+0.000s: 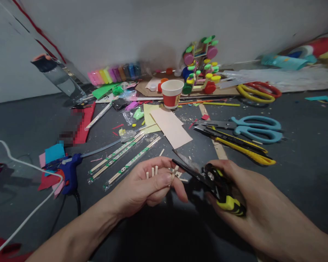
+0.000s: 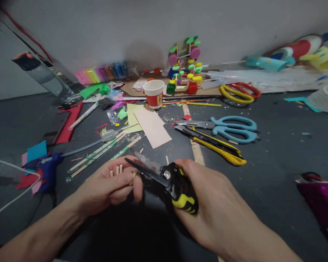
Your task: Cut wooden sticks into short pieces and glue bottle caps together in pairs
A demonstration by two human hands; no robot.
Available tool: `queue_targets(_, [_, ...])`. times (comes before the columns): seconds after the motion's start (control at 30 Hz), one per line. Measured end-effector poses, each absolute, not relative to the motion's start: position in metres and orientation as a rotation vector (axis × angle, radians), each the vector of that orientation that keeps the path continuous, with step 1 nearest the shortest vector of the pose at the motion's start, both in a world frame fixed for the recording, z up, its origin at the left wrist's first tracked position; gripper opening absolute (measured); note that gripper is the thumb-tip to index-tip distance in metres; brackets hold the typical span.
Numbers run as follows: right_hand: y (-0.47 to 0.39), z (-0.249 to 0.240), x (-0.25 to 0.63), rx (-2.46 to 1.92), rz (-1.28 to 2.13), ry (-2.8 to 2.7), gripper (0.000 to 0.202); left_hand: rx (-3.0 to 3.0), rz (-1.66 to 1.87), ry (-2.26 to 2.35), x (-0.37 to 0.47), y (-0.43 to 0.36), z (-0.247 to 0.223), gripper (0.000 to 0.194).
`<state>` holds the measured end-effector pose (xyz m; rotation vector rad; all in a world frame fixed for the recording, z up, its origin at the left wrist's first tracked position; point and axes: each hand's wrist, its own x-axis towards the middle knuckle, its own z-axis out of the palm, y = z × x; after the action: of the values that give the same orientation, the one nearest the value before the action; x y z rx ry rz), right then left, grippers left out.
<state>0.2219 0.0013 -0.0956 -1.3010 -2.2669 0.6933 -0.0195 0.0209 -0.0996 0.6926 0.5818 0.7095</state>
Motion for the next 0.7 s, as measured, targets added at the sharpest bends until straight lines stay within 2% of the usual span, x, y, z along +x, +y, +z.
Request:
queue_targets(0.33, [0.0047,-0.0946,0.2222,-1.322,0.643,-2.268,0.024,0.618,0.750,0.812,-0.0191,0.0225,-0.0952,0.024])
queue_targets(0.7, [0.0022,-0.0954,0.2149,-1.203,0.517,-2.340,0.027,0.465,0.866,0.703,-0.0197,0.0234,-0.0931,0.029])
